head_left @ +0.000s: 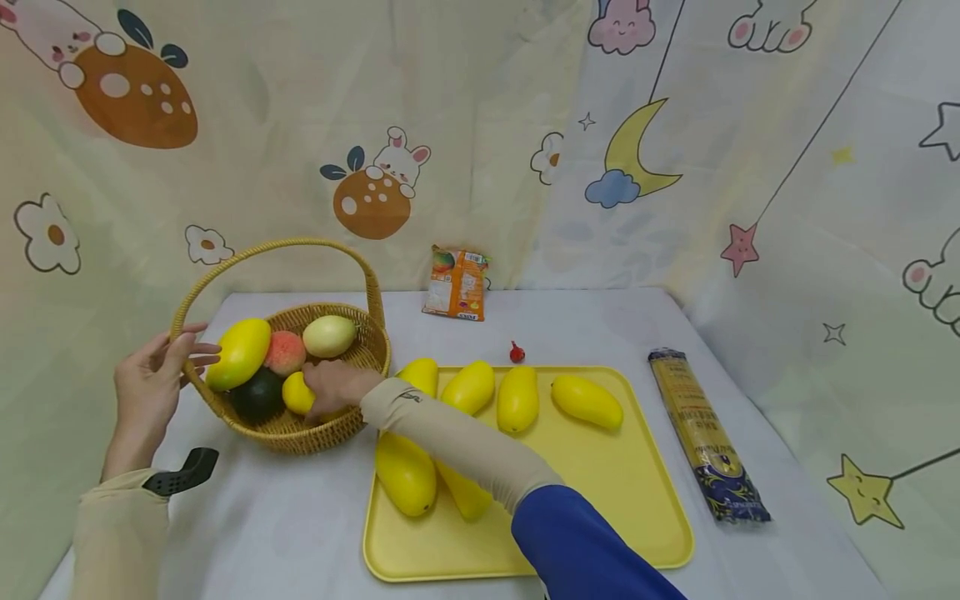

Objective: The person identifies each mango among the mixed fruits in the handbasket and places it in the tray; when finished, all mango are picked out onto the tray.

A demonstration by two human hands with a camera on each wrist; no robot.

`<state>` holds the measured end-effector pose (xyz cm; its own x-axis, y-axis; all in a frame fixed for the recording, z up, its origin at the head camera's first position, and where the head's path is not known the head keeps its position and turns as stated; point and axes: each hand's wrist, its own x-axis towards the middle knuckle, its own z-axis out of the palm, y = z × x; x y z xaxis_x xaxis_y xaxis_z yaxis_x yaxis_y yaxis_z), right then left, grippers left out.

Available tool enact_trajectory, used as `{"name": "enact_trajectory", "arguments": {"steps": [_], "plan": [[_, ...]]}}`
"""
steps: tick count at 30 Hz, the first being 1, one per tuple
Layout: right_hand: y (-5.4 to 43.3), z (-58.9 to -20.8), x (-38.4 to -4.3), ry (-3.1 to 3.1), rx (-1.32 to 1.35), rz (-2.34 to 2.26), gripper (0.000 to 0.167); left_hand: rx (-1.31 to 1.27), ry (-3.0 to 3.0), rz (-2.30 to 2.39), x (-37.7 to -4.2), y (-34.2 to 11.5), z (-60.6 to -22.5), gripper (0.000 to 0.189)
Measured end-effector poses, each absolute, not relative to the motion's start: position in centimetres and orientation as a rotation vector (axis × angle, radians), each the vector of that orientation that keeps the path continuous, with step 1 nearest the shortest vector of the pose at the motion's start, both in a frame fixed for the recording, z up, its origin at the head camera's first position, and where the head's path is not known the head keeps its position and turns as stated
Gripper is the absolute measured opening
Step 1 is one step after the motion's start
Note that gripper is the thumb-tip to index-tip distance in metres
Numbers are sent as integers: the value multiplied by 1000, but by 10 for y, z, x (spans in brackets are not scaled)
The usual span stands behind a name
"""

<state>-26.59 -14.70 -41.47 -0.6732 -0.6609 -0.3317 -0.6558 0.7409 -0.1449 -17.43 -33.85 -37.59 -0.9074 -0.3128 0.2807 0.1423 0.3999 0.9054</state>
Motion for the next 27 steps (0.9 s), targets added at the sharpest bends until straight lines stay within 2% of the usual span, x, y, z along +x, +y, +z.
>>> {"name": "enact_trajectory", "arguments": {"steps": [13,19,27], "plan": [[-134,-395,-272,2620,-1103,-134,77,150,-2256,-1531,-175,-339,-375,41],[-122,-380,-268,2663,-1098,-152,85,160,-2253,-1538,-175,-339,-376,41],[-96,-363,-260,2710,-1156,-243,83,176,-2256,-1548,-174,-340,-375,41]]}}
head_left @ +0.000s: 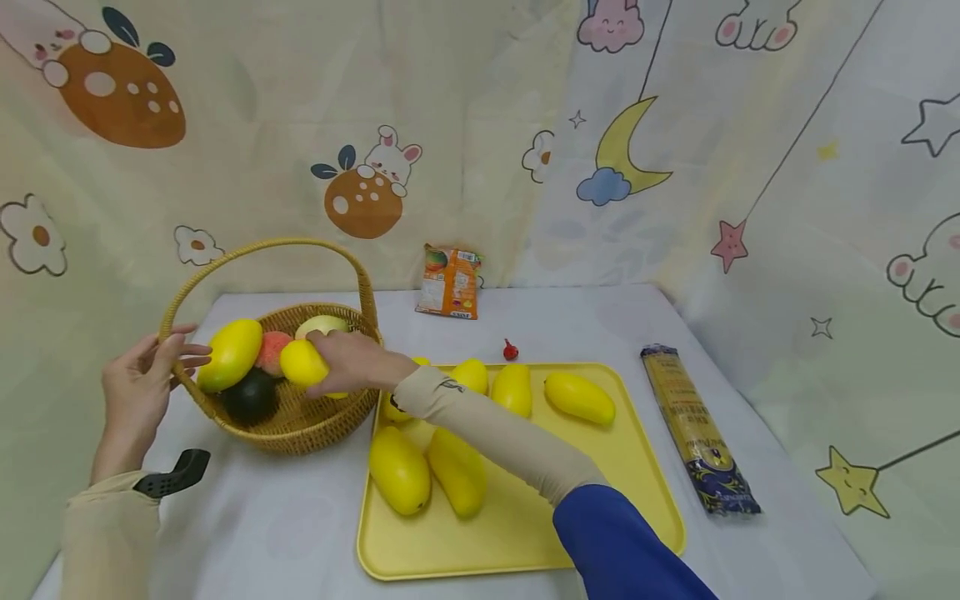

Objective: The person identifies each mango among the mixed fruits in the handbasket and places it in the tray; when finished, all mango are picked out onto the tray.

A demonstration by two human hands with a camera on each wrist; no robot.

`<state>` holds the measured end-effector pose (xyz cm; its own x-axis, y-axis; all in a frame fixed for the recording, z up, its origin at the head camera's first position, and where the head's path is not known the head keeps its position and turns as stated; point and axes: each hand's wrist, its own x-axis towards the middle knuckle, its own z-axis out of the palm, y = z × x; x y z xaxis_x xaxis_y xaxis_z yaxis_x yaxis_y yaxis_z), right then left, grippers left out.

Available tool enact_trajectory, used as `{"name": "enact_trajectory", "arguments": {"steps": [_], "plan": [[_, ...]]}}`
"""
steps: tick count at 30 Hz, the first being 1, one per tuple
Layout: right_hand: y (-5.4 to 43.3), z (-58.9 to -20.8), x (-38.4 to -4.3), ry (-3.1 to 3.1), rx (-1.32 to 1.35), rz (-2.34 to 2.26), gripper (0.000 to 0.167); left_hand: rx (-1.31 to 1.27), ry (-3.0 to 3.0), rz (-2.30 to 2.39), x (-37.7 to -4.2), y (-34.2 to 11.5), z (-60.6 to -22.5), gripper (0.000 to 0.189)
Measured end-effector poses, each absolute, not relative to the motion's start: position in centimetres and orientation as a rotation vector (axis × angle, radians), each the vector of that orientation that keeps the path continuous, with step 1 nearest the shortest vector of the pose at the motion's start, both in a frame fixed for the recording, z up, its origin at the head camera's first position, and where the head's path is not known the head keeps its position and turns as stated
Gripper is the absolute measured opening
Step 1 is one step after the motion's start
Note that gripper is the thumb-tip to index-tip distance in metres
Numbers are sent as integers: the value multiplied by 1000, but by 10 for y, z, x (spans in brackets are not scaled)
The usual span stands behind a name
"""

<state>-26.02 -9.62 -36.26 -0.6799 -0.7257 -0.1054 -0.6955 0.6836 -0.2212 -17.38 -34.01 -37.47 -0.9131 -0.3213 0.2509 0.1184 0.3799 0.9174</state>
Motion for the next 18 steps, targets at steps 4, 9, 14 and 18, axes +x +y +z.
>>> {"name": "enact_trajectory", "arguments": {"steps": [4,9,14,18], "plan": [[-78,-358,-255,2751,-1152,-263,84,167,-2254,-1537,-174,-340,-375,41],[-47,-356,-248,2767,-1117,-399,82,186,-2257,-1535,-173,-341,-374,41],[-11,-358,-239,2780,-1039,-486,81,202,-2262,-1535,-174,-340,-373,42],[17,-362,-227,2771,-954,-528,80,211,-2261,-1537,-174,-340,-374,43]]}}
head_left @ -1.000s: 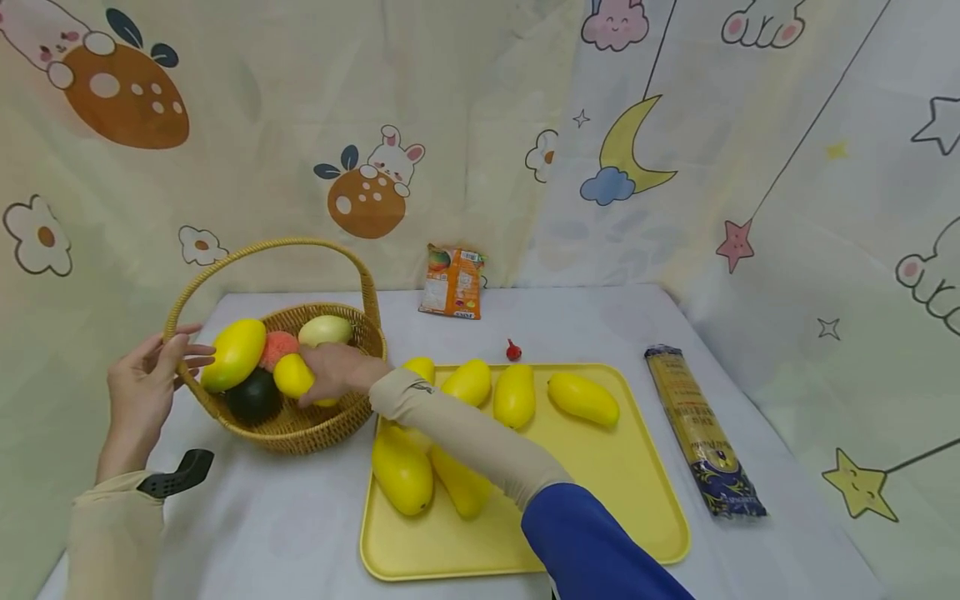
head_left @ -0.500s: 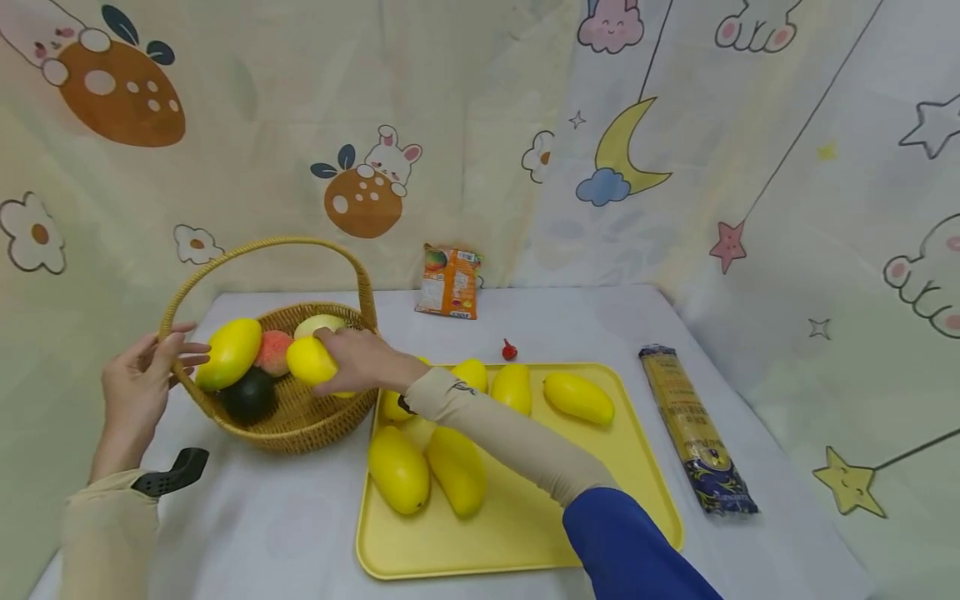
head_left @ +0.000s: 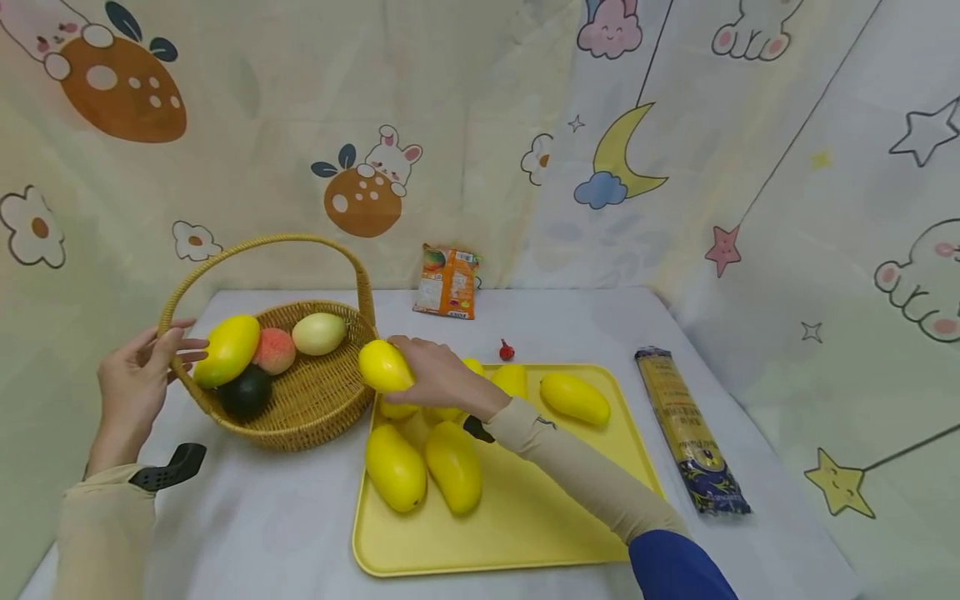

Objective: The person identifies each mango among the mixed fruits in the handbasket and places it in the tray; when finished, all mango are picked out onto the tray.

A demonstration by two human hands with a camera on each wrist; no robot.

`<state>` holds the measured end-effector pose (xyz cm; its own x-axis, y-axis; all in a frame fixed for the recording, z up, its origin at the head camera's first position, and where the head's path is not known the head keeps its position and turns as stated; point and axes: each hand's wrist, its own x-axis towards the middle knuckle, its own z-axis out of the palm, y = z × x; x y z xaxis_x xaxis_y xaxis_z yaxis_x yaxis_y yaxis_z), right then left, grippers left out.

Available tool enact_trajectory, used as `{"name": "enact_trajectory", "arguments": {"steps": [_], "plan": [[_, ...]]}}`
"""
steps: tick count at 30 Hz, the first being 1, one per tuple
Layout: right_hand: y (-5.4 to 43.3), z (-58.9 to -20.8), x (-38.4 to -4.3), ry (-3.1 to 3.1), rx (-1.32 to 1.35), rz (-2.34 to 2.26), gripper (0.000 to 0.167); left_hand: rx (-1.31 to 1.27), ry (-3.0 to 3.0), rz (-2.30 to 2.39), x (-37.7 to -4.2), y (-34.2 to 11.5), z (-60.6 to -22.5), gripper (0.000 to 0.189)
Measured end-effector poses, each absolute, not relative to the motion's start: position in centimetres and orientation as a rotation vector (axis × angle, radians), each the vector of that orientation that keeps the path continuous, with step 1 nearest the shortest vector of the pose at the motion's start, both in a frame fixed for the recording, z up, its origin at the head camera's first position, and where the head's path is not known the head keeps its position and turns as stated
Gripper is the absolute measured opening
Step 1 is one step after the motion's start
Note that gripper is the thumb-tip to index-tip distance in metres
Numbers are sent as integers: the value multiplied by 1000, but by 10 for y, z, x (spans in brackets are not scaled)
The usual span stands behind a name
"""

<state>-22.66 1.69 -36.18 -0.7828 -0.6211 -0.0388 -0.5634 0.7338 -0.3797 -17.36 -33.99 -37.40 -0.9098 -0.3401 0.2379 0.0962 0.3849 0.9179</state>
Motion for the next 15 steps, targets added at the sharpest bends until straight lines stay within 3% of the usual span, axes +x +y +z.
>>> {"name": "enact_trajectory", "arguments": {"steps": [15], "plan": [[115,-393,-174,2817,-619,-594,82,208,-2240,-1582,-172,-341,-374,44]]}}
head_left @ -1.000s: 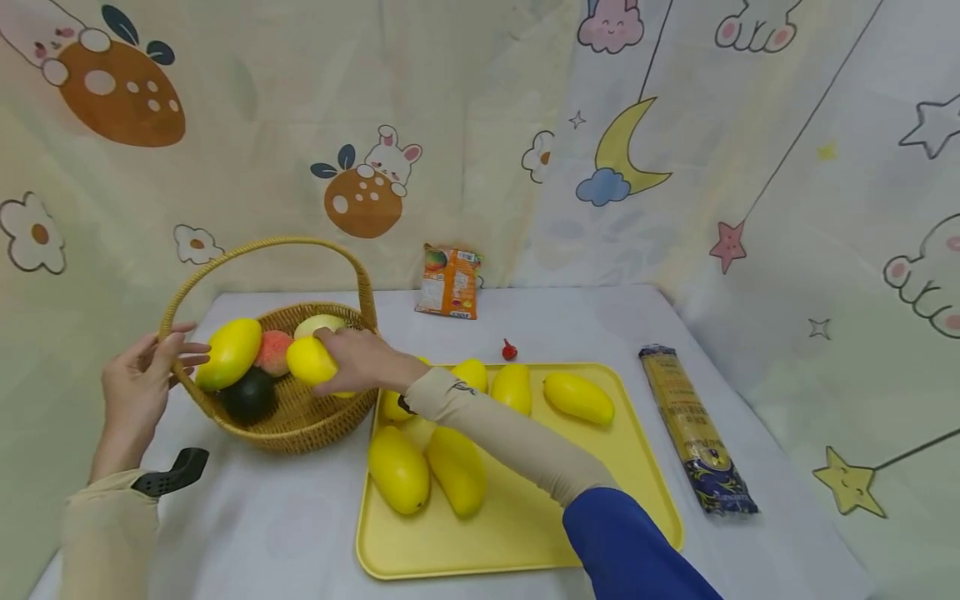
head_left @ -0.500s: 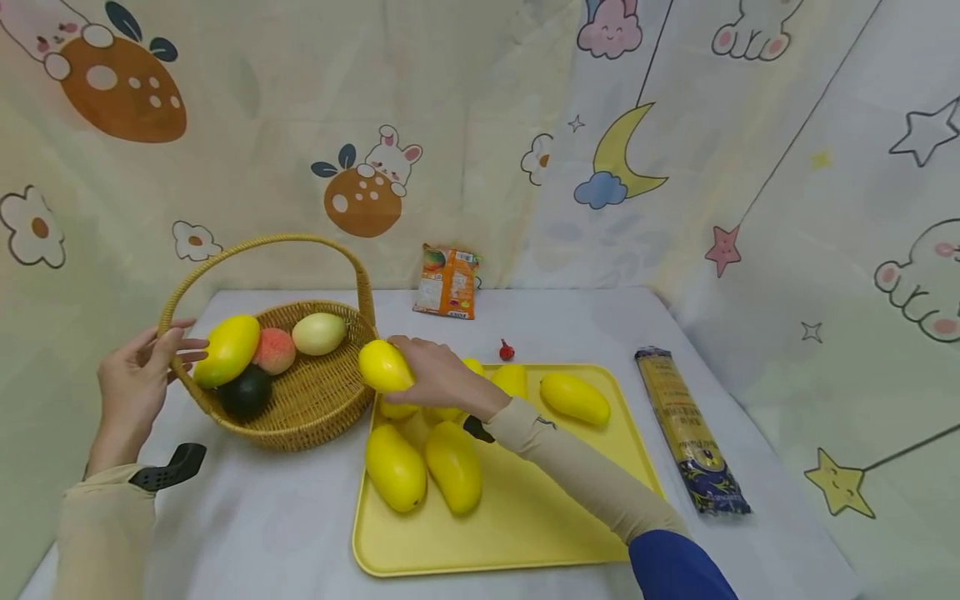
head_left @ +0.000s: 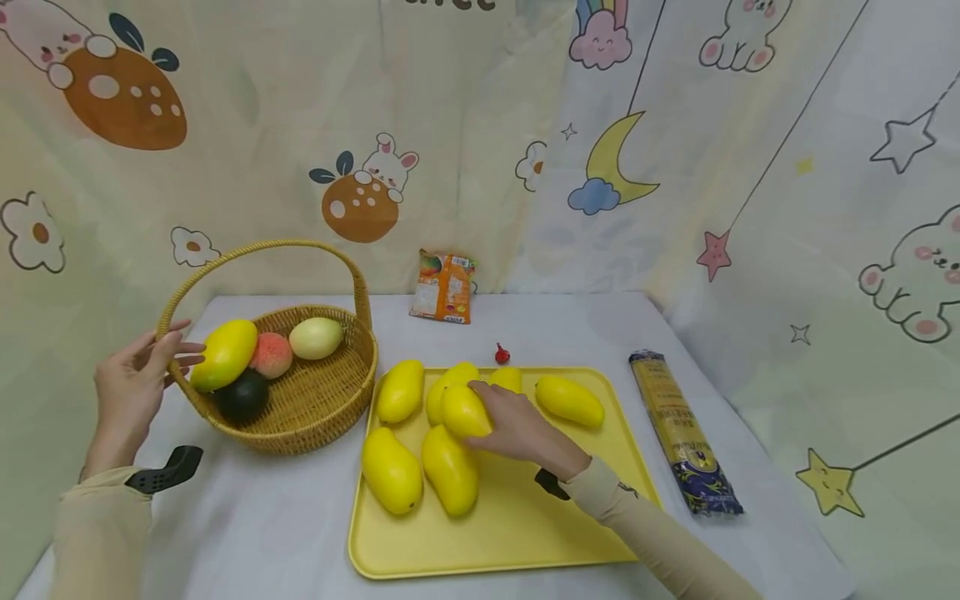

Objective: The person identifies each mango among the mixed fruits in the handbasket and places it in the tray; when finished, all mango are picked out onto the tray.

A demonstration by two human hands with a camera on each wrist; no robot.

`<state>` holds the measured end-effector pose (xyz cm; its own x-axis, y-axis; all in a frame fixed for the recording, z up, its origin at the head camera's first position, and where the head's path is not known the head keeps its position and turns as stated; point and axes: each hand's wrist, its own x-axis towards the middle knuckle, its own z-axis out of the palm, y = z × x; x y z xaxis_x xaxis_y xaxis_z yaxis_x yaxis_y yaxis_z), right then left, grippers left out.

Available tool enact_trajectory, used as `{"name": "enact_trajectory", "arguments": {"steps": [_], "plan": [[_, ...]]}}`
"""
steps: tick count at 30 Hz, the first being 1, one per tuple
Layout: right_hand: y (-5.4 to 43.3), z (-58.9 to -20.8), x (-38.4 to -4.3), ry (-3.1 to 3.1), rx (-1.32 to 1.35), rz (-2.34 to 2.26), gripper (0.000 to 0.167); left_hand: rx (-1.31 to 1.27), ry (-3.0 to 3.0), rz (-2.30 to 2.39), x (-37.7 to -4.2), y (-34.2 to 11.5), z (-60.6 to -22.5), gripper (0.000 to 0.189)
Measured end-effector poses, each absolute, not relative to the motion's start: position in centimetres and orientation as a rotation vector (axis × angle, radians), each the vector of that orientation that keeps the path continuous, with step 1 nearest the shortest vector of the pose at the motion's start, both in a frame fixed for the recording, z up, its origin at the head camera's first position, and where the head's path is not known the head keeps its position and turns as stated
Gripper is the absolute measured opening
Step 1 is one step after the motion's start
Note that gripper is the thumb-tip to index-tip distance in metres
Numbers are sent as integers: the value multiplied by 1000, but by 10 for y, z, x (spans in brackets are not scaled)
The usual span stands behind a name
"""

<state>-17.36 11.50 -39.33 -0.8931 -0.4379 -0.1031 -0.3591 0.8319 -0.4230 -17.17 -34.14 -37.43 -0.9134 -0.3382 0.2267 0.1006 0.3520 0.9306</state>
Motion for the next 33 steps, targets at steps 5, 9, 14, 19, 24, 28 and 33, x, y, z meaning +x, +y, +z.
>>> {"name": "enact_trajectory", "arguments": {"steps": [5,9,14,19,24,28,33], "plan": [[135,-404,-164,2847,-588,-648,80,234,-2241,-1589,-171,-341,-373,45],[141,-410,-158,2874,-567,-650,80,256,-2210,-1620,-172,-340,-372,44],[146,-412,-148,2895,-540,-656,80,277,-2162,-1654,-172,-339,-371,43],[150,-420,-141,2909,-494,-629,79,276,-2155,-1646,-172,-338,-372,42],[150,-430,-138,2914,-492,-603,80,260,-2162,-1624,-172,-338,-371,42],[147,-435,-137,2916,-487,-583,81,265,-2182,-1614,-172,-338,-371,44],[144,-440,-134,2900,-458,-554,83,274,-2202,-1606,-171,-338,-372,45]]}}
